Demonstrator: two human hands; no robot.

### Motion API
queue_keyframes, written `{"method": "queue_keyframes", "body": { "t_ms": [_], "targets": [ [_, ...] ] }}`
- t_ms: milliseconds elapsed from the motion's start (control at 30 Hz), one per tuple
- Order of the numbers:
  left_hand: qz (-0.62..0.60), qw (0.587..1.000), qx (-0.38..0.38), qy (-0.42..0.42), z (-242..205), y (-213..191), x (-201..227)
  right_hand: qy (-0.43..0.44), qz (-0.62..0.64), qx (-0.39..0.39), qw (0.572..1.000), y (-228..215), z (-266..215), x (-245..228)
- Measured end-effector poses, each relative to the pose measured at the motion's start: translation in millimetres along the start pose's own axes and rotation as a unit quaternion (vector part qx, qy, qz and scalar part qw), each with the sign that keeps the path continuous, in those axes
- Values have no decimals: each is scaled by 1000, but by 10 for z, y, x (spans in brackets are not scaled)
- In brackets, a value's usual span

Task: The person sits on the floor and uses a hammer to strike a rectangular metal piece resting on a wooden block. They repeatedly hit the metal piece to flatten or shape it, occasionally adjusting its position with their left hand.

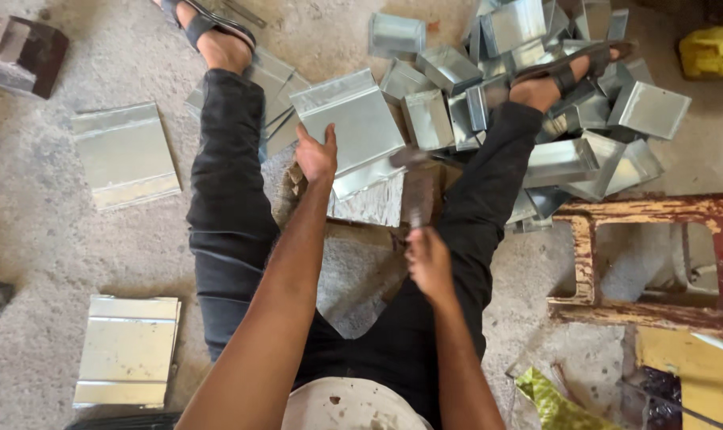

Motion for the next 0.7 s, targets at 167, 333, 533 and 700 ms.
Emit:
{"method": "queue_keyframes", "body": {
  "t_ms": [167,333,533,700],
  "targets": [
    [0,1000,-18,-15,-59,16,-83,-199,222,63,952,-772,-735,-1255],
    [0,1000,-13,5,-70,13,-46,-429,321,106,838,-1005,-1047,-1461],
    [7,999,-30,-31,-85,32,-149,-220,-99,127,962,-48,-17,-22],
    [16,1000,-8,6,-52,-30,-142,-14,115,1,993,-255,4,-152]
  ]
}}
Point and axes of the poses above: each hand's wrist, its own z-axis towards the middle knuckle, its own y-axis out of the palm, x = y × z, the point moved 8 cm from there along z, towards the middle knuckle, and after that the axes turned 10 degrees about y, right-handed, at the moved point
